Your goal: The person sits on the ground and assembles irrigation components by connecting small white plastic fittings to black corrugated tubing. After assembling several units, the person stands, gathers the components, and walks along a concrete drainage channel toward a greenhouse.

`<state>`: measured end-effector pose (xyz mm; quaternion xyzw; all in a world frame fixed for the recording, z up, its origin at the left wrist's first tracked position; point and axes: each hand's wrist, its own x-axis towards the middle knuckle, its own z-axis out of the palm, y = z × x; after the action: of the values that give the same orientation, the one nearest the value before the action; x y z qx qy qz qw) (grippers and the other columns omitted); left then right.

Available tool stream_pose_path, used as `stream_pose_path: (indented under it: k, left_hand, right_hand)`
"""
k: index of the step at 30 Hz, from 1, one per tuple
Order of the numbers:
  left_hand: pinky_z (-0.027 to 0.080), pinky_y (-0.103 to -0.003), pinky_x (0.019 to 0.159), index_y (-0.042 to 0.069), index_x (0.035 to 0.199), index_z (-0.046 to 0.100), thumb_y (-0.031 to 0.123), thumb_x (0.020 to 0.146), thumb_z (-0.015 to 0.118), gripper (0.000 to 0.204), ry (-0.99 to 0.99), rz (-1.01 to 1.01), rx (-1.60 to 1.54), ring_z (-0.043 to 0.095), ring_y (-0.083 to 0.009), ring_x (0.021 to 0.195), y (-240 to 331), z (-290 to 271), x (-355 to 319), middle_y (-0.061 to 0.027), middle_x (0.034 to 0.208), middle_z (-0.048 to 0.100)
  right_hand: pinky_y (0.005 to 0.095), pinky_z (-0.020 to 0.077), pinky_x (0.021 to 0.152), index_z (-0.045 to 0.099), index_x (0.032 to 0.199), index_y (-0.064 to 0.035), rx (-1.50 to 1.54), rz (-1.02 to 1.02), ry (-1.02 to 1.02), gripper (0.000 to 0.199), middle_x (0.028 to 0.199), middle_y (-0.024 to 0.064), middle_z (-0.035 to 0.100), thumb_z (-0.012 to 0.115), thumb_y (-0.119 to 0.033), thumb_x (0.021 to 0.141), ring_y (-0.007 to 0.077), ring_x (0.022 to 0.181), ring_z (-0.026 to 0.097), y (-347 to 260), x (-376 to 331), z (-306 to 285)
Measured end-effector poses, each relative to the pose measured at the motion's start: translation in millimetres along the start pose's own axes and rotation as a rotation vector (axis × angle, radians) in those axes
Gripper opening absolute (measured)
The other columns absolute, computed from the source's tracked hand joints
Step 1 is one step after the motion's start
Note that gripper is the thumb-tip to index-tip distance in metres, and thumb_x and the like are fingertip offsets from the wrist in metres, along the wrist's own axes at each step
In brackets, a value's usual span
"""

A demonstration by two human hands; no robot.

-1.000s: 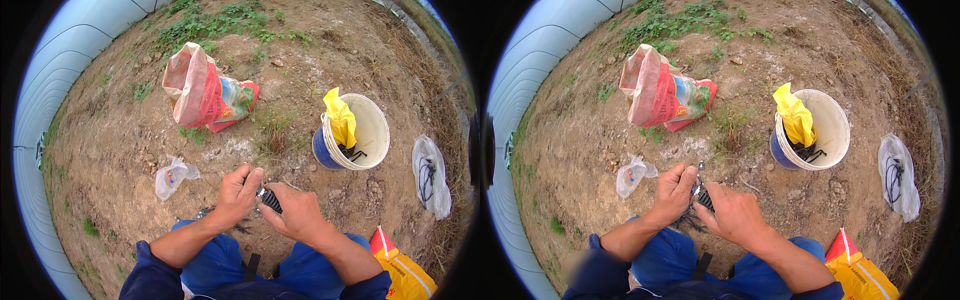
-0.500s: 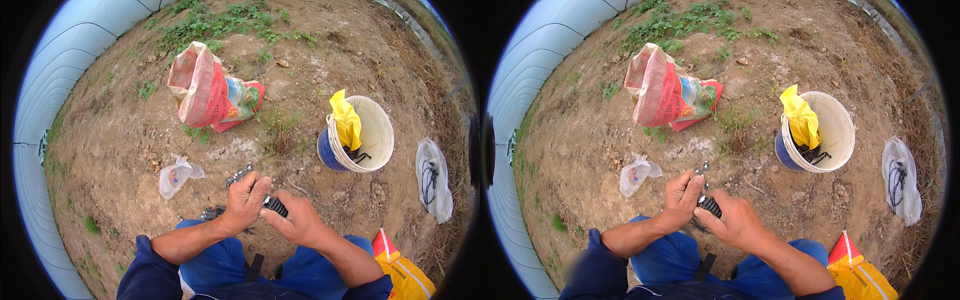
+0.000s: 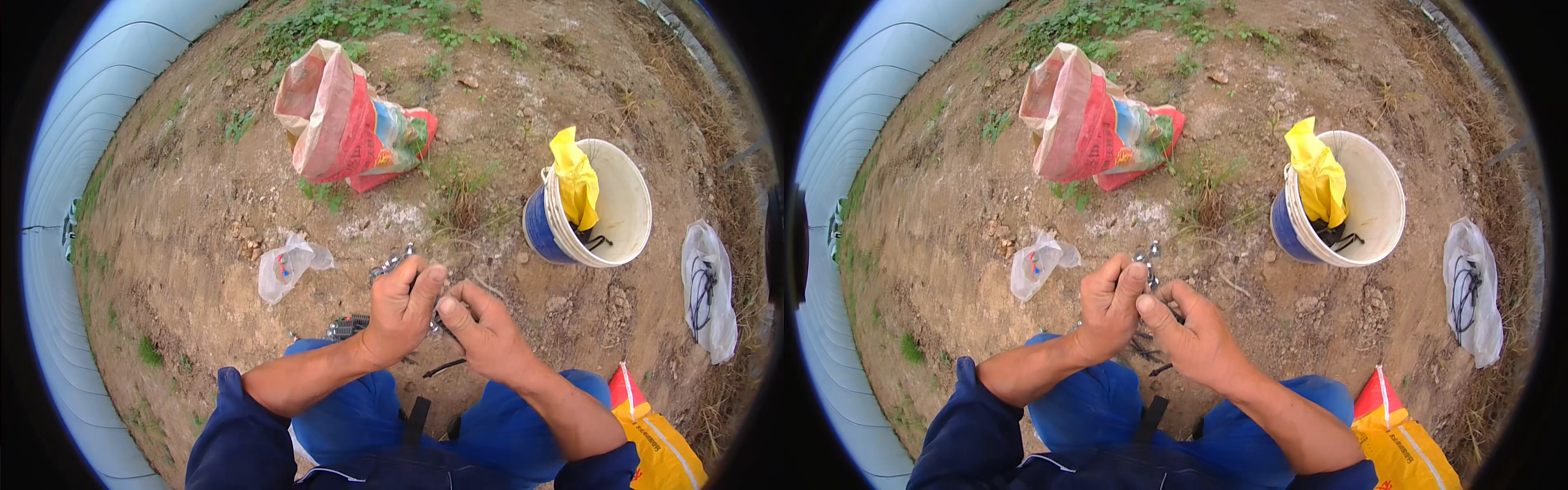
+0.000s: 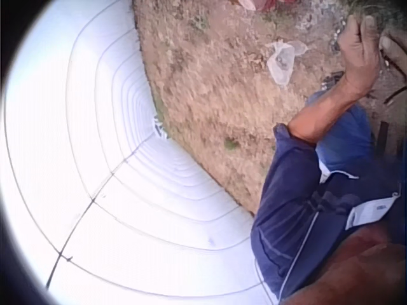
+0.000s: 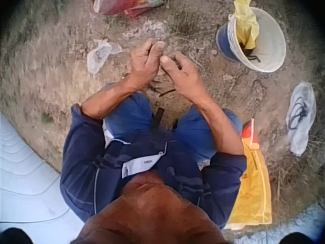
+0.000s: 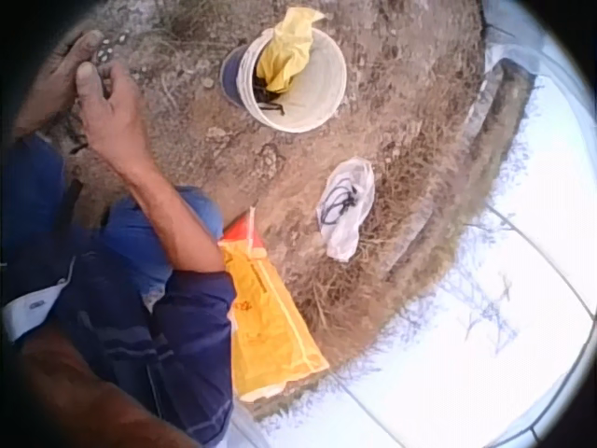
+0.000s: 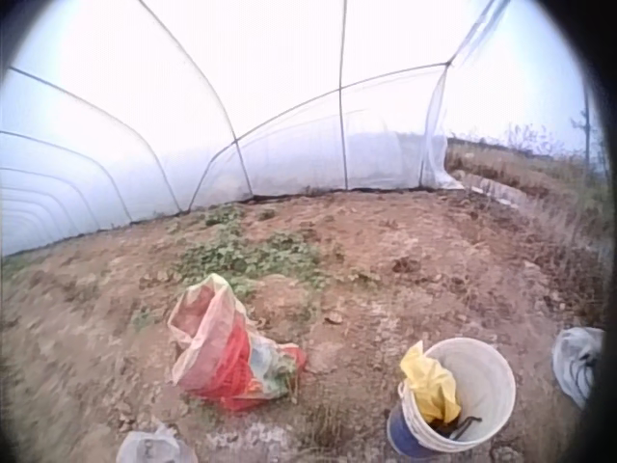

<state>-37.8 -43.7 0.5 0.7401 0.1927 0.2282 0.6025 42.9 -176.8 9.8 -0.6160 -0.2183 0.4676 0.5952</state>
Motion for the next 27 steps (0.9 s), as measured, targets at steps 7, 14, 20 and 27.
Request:
stream_pose_path:
  k: [7, 14, 20, 27]
  left_hand:
    - [0.034, -0.025, 0.048, 0.003, 0.075, 0.051, 0.019, 0.100, 0.059, 0.031, 0.042, -0.016, -0.057, 0.037, -0.0037, 0.061, -6, -5, -3, 0.0036, 0.062, 0.045]
    - [0.034, -0.025, 0.048, 0.003, 0.074, 0.052, 0.025, 0.102, 0.056, 0.036, 0.000, -0.090, -0.036, 0.039, -0.0033, 0.060, -2, -4, 7, 0.0029, 0.061, 0.047]
    - [0.039, -0.023, 0.044, 0.003, 0.079, 0.062, 0.039, 0.104, 0.047, 0.046, -0.133, -0.323, -0.170, 0.049, -0.0050, 0.050, -6, -11, 14, 0.0003, 0.058, 0.053]
    - [0.041, -0.025, 0.037, -0.001, 0.089, 0.063, 0.048, 0.105, 0.036, 0.058, -0.262, -0.500, -0.338, 0.048, -0.0105, 0.042, -9, -26, 23, -0.0083, 0.065, 0.061]
  right_hand:
    - [0.0245, 0.0410, 0.057, 0.060, 0.093, -0.0027, 0.199, 0.160, -0.093, 0.046, 0.070, -0.0018, 0.054, 0.057, -0.048, 0.098, 0.0055, 0.068, 0.049, -7, 4, 4]
    - [0.0251, 0.0412, 0.056, 0.058, 0.098, -0.0017, 0.134, 0.052, -0.061, 0.043, 0.074, 0.0013, 0.056, 0.060, -0.045, 0.097, 0.0067, 0.065, 0.050, 4, 10, -1]
    - [0.0256, 0.0420, 0.057, 0.058, 0.106, 0.0001, 0.047, 0.115, -0.087, 0.042, 0.077, 0.0027, 0.058, 0.061, -0.040, 0.097, 0.0078, 0.067, 0.053, -8, 7, -15]
    - [0.0231, 0.0397, 0.057, 0.059, 0.109, -0.0013, 0.109, 0.168, -0.077, 0.033, 0.079, 0.0027, 0.062, 0.060, -0.033, 0.098, 0.0072, 0.067, 0.053, -10, 11, -25]
